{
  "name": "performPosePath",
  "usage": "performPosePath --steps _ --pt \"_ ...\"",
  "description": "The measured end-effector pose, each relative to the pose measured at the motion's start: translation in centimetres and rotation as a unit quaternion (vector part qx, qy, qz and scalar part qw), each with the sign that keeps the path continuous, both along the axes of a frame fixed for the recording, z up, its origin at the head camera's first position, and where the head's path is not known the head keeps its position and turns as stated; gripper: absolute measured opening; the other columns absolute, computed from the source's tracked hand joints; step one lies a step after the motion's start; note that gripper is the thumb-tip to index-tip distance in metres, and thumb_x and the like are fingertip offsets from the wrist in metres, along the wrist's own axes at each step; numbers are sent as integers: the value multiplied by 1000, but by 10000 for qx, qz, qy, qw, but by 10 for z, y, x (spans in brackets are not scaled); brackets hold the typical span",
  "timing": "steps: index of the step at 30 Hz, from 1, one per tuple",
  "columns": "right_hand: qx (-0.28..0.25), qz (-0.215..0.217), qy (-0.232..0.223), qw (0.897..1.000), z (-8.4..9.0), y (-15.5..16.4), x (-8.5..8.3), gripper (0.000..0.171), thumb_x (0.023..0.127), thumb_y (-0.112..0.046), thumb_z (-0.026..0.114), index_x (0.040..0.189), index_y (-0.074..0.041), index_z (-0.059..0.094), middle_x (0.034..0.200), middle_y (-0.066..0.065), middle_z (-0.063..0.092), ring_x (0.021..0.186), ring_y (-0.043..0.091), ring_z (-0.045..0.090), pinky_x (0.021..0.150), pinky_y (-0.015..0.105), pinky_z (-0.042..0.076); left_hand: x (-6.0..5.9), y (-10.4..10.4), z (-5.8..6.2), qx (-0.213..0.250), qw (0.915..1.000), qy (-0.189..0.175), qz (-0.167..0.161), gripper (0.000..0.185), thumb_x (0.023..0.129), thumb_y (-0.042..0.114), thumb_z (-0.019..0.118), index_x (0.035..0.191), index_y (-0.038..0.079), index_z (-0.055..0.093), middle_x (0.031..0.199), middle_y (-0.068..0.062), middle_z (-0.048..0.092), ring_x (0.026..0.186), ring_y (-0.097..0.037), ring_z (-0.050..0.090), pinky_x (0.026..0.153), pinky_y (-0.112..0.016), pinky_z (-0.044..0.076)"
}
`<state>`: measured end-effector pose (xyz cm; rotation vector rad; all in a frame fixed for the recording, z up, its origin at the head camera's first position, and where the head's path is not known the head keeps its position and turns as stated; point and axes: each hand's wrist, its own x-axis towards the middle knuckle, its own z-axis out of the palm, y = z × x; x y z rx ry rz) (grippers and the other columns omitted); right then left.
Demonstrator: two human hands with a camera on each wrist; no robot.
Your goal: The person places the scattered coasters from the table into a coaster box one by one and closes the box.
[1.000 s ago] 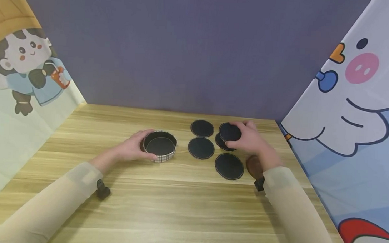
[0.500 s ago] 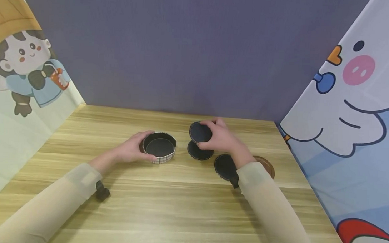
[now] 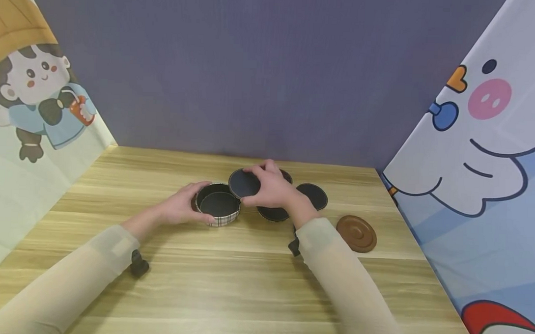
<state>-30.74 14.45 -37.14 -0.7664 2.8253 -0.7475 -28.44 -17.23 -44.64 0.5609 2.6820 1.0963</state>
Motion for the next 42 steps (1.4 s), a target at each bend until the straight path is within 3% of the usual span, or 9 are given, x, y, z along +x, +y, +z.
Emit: performPosePath --steps 9,20,33,42 --pt "27 216 -6 9998 -9 -29 1 89 81 -51 87 161 -32 54 157 12 38 139 32 42 110 55 52 -2 -1 -1 8 10000 48 -64 124 75 63 97 172 17 34 168 -20 44 155 -42 42 129 -68 36" --pt "-20 464 -211 9987 -23 -55 2 85 84 -47 88 161 -29 55 156 11 37 134 31 45 110 51 52 -3 -3 -3 149 9996 -63 -215 114 77 64 95 169 27 38 163 -11 48 151 -37 44 125 -69 39" --pt "44 866 -157 9961 -31 -69 1 85 85 -44 89 160 -24 56 155 13 40 136 30 47 116 48 51 -1 -3 0 224 9992 -151 -308 110 79 64 94 168 33 37 158 -9 49 145 -34 48 120 -64 45" --pt "77 961 -223 9951 -36 -71 2 83 87 -46 89 160 -25 55 156 10 40 140 30 46 118 48 50 1 -3 4 102 9994 -79 -330 108 81 62 94 168 29 39 157 -9 51 142 -34 50 116 -62 48"
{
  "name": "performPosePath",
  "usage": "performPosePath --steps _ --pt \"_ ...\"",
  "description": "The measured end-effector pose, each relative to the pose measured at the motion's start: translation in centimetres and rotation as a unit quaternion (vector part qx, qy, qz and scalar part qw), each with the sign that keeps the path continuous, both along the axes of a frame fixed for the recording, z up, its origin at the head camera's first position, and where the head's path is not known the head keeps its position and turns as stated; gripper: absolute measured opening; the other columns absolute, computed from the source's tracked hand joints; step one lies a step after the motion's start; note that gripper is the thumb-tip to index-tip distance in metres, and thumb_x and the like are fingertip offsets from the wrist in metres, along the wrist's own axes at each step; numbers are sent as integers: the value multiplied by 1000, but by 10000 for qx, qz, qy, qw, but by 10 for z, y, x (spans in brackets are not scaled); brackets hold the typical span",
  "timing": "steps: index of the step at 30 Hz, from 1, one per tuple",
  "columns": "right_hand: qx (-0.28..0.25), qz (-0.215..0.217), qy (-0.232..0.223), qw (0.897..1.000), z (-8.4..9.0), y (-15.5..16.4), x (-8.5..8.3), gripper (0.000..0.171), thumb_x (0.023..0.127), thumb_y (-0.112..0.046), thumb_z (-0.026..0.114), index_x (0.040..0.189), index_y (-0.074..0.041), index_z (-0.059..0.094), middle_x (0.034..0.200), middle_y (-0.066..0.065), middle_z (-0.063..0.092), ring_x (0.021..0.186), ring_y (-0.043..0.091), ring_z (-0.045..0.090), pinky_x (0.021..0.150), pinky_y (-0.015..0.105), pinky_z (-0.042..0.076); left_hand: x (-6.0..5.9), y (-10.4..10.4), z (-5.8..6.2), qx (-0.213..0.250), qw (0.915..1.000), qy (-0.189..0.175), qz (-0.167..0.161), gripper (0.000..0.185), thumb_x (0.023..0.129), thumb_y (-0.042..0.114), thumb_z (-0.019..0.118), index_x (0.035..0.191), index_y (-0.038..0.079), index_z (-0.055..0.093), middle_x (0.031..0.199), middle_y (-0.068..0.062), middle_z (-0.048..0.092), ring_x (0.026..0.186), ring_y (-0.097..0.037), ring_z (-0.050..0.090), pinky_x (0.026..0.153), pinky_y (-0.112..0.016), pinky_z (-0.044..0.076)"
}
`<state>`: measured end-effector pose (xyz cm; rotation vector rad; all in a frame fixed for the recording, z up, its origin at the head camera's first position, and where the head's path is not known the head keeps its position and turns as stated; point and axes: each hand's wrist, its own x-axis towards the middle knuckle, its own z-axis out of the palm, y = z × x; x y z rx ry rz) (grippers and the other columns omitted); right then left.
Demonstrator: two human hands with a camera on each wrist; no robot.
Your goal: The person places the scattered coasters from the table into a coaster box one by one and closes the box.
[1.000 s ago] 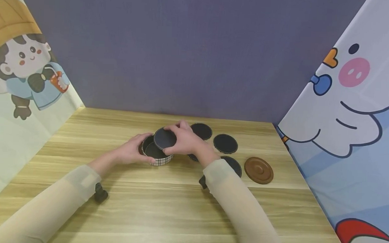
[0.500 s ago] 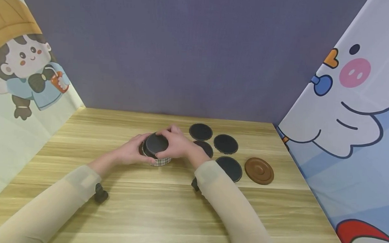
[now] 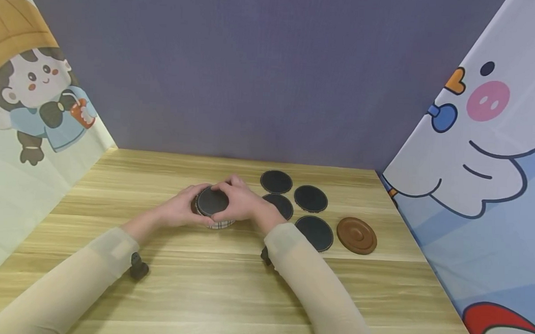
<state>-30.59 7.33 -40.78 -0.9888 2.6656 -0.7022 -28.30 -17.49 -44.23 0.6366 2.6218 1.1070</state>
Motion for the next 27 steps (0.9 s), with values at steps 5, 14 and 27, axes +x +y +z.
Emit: performPosePath --steps 5,14,27 --pt "-27 62 -56 10000 0 0 -1 83 87 -45 88 160 -24 55 157 10 41 140 30 47 119 48 50 0 -1 -1 -39 10000 8 31 109 82 61 94 169 27 37 158 -11 50 143 -35 49 117 -62 48" --pt "32 110 -238 9997 0 4 -1 83 91 -48 84 163 -22 51 169 8 37 149 33 50 123 52 49 2 -2 -2 -144 9998 -9 108 119 81 66 91 173 23 30 167 -15 43 150 -39 44 120 -66 46" --pt "173 -360 -126 9991 10 40 -3 79 98 -57 76 166 -25 48 177 11 34 163 35 35 127 63 42 1 -2 -6 -220 9994 162 205 129 76 67 95 174 16 28 170 -20 41 157 -45 39 126 -75 35"
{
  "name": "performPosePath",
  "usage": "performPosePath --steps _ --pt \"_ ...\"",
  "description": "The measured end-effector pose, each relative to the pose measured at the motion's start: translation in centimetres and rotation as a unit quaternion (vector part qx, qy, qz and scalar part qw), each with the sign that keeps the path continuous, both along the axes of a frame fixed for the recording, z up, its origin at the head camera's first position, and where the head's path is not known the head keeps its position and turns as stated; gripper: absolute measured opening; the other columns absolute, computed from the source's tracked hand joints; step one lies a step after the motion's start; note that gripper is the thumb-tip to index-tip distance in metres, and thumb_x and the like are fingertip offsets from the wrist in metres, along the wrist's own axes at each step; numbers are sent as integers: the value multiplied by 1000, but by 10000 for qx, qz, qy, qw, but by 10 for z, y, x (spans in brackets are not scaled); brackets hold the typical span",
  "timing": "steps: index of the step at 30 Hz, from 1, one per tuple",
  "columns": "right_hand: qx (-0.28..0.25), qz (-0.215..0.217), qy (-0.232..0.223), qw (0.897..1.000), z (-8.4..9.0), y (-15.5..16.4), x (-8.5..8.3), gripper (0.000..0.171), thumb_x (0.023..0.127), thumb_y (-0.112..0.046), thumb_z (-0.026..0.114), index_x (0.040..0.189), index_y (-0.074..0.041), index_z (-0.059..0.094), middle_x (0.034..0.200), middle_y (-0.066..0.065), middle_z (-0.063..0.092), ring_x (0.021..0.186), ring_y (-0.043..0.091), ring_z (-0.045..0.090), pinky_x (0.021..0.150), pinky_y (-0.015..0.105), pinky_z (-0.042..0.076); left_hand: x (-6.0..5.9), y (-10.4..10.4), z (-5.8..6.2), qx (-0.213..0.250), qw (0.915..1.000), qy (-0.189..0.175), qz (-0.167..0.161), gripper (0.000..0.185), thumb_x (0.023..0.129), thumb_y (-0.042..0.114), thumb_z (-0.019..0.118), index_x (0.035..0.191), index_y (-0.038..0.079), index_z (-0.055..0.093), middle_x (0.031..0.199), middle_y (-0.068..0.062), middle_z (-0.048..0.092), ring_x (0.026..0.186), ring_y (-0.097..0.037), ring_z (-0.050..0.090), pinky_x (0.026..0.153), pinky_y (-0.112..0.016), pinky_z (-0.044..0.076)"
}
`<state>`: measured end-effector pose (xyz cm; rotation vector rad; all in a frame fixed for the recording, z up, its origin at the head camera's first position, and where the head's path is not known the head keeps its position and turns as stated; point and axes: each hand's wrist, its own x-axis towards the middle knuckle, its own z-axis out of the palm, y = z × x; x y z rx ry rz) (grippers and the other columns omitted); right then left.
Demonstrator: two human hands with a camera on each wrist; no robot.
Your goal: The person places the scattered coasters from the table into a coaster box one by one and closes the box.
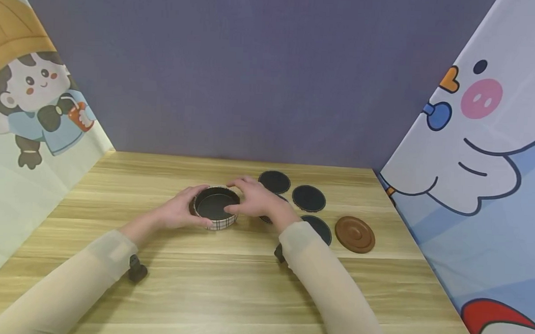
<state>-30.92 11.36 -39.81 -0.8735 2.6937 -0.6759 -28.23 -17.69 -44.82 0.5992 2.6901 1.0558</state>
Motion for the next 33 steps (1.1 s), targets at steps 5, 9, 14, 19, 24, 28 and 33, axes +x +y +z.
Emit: performPosePath --steps 5,9,14,19,24,28,33 --pt "-18 -212 83 9997 1 30 -6 77 100 -54 74 166 -23 48 175 12 36 163 37 34 127 67 40 0 1 0 6 10000 33 40 130 74 65 96 174 14 29 171 -23 40 159 -47 37 128 -75 32" --pt "-31 -459 -89 9989 1 59 -10 79 101 -54 73 167 -21 46 177 13 31 163 40 34 125 69 41 1 2 1 -1 10000 63 54 129 75 64 97 173 14 30 171 -24 40 159 -49 37 127 -76 32" --pt "-57 -817 -334 9961 1 95 -15 81 101 -54 74 168 -20 45 178 18 25 148 44 53 118 67 48 1 3 2 -18 10000 -9 70 130 74 64 97 174 16 29 172 -22 40 159 -47 37 127 -76 32" --pt "85 -1033 -220 9944 -7 131 -23 86 100 -52 77 168 -14 43 177 23 25 158 51 36 123 75 39 1 3 2 29 10000 -30 71 131 72 63 98 174 16 30 172 -21 40 159 -47 37 128 -76 31" --pt "235 -1187 -223 9924 -15 164 -30 92 98 -49 80 169 -7 40 177 29 24 163 54 25 125 78 33 1 2 2 -8 10000 -16 63 132 73 64 98 174 15 29 171 -22 41 159 -47 37 127 -76 32" --pt "367 -1396 -348 9889 -19 183 -31 98 95 -52 81 170 -7 38 177 31 23 163 57 22 125 79 32 1 2 2 -32 10000 -46 76 132 73 65 97 174 16 28 171 -21 40 159 -47 37 127 -76 32" --pt "457 -1523 -455 9862 -19 197 -30 106 93 -57 82 171 -5 33 176 34 20 162 58 21 125 80 31 0 2 0 -23 10000 -57 65 131 73 66 97 174 17 28 170 -20 42 158 -46 39 127 -76 33"
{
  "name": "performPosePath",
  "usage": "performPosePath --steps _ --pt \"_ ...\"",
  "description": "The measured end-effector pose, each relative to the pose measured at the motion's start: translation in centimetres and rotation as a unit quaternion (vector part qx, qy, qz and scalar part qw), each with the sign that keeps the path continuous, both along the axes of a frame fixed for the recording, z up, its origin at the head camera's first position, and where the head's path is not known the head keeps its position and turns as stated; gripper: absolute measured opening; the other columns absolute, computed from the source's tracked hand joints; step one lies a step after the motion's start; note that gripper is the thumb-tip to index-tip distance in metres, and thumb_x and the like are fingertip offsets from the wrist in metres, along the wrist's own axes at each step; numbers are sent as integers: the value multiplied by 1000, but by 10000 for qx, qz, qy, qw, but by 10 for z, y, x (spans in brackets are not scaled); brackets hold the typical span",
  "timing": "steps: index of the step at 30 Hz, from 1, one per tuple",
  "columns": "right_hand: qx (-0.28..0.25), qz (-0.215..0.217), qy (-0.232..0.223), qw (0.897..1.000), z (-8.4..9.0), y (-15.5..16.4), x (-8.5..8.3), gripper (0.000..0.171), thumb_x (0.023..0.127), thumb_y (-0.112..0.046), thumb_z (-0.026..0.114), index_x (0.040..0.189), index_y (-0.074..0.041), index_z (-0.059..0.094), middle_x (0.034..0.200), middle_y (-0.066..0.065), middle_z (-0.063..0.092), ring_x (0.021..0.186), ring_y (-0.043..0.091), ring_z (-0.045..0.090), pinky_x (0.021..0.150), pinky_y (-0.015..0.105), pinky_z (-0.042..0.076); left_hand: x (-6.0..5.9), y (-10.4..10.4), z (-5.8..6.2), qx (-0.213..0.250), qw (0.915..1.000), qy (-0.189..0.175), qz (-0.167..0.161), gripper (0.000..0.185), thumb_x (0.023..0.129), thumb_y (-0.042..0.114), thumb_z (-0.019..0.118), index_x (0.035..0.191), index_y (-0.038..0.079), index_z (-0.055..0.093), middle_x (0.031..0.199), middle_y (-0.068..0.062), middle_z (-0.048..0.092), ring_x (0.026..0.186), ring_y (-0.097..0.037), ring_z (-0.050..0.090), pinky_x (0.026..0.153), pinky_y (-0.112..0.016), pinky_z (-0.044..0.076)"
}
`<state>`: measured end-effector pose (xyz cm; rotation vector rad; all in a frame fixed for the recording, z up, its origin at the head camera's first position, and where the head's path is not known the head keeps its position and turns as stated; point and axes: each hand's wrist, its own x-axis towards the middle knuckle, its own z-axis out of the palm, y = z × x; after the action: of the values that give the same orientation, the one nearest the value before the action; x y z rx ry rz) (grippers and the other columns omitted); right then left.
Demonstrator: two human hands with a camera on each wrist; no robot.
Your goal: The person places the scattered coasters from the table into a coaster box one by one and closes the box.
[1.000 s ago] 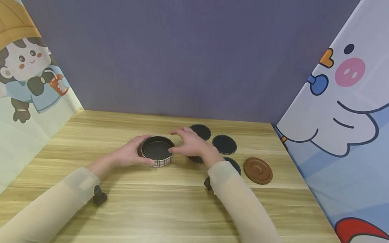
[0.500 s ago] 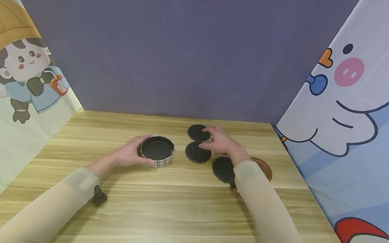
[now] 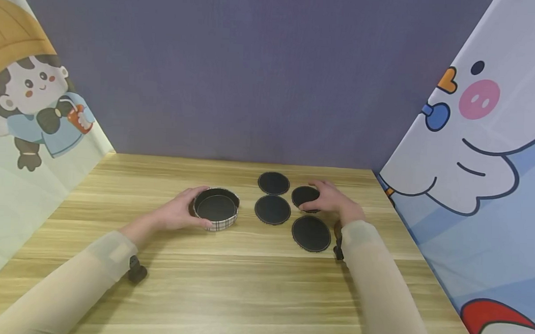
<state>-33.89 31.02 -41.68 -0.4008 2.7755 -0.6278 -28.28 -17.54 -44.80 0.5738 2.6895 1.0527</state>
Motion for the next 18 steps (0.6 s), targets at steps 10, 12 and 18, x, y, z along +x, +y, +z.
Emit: performPosePath --steps 10,12,18 --pt "218 -128 -244 9994 -2 5 1 116 89 -60 85 173 -3 27 177 37 14 162 62 15 124 83 28 -1 0 -3 45 10000 38 -30 131 73 68 96 174 17 29 168 -19 44 156 -45 41 126 -75 34" --pt "268 -182 -317 9990 -2 5 2 118 89 -60 85 174 -5 26 177 37 11 162 63 12 124 84 27 -1 0 -3 49 10000 38 -29 131 73 68 96 174 17 30 168 -19 44 156 -45 41 127 -75 34" --pt "493 -306 -402 9975 -2 -1 2 121 88 -62 85 175 -6 23 178 35 13 163 61 11 125 84 26 -2 -1 -3 57 10000 53 -7 130 73 67 97 173 17 30 169 -20 43 157 -45 40 126 -76 34"
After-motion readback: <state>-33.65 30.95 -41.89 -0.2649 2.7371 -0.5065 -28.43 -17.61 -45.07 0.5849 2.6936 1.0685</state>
